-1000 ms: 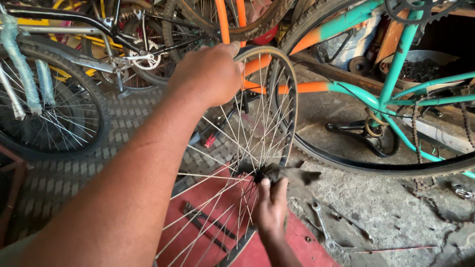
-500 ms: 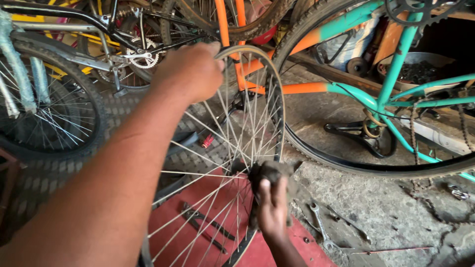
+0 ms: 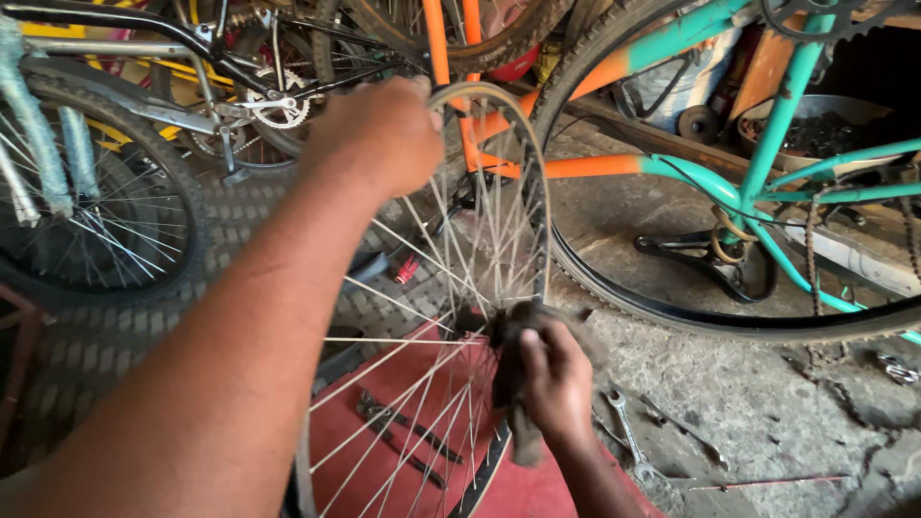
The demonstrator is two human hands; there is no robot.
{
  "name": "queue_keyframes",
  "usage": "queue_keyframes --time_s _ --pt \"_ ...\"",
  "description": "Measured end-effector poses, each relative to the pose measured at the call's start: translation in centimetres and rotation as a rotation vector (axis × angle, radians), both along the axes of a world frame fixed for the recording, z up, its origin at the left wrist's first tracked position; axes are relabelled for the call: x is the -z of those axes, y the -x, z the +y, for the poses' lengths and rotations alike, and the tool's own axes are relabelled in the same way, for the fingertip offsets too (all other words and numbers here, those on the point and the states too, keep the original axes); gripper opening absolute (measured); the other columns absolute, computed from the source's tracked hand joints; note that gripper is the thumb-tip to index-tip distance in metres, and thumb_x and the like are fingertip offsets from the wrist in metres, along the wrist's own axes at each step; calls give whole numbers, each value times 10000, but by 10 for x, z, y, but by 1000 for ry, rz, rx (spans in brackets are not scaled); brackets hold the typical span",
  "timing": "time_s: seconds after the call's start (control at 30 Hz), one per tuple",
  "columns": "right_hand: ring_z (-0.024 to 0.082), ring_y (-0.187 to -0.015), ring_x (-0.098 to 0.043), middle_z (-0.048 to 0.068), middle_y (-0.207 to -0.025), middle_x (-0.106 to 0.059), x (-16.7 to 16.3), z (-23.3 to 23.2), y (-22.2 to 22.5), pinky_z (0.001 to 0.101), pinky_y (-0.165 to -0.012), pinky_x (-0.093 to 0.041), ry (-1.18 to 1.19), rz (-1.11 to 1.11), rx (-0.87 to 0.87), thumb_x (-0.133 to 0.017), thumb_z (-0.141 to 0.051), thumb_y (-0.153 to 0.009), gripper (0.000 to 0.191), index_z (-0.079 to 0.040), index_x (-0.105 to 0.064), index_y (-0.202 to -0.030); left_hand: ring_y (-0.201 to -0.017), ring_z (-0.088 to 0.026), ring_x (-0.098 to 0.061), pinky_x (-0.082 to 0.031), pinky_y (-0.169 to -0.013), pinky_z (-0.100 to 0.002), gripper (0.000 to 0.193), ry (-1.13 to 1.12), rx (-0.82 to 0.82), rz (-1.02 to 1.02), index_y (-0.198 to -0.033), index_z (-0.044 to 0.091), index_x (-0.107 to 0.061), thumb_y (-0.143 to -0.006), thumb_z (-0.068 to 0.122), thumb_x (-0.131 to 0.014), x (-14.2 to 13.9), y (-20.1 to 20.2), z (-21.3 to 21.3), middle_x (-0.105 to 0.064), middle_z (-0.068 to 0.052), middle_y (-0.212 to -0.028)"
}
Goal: The person holds a bicycle wheel and wipes the rim and spokes with a dark cloth. They rotate the wheel to clean different sections, focusing on the metal parts of the wheel.
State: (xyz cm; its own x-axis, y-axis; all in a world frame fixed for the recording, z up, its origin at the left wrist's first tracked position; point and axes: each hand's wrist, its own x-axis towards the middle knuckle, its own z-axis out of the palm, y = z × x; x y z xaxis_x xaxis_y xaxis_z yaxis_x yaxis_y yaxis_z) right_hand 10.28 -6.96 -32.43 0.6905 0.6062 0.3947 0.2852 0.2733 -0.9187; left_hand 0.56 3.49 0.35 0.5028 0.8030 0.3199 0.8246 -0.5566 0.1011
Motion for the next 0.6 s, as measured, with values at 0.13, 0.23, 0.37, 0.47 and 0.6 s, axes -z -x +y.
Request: queue_keyframes --time_s 0.13,0.23,0.37,0.47,0.6 --pt "315 -880 -735 177 -976 -754 -23 15 1 375 -806 -565 172 -264 227 -716 -209 -855 258 -30 -746 -1039 -1081 -387 -685 -522 -941 -532 342 10 36 -43 -1243 135 -632 -992 348 -537 -1 -9 -16 -698 -171 -1172" --pt "313 -862 -751 171 -968 -765 -24 22 -12 399 -812 -567 437 14 200 -741 -243 -850 266 -60 -766 -1042 -1062 -364 -714 -545 -926 -525 356 89 16 -59 -1240 105 -628 -995 342 -525 0 -13 -27 -711 -166 -1159" --pt "281 -769 -671 123 -889 -715 -12 32 -42 426 -719 -534 496 534 -42 -745 -228 -877 225 -66 -733 -1032 -1075 -424 -662 -504 -921 -555 374 -15 95 -66 -1259 93 -619 -974 331 -573 3 -12 -40 -693 -200 -1158" --pt "259 -705 -662 102 -836 -708 -1 36 -49 417 -689 -561 449 917 -187 -692 -223 -923 198 -54 -694 -1026 -1050 -419 -677 -513 -908 -543 420 -28 117 -101 -1301 78 -586 -969 335 -590 7 -6 -47 -698 -209 -1138" --pt "239 -663 -619 84 -808 -651 2 39 -40 466 -650 -550 380 1117 -205 -628 -214 -952 170 -60 -647 -1020 -1046 -413 -677 -509 -899 -536 385 -73 226 -186 -1242 57 -629 -953 312 -626 15 11 -52 -723 -208 -1097"
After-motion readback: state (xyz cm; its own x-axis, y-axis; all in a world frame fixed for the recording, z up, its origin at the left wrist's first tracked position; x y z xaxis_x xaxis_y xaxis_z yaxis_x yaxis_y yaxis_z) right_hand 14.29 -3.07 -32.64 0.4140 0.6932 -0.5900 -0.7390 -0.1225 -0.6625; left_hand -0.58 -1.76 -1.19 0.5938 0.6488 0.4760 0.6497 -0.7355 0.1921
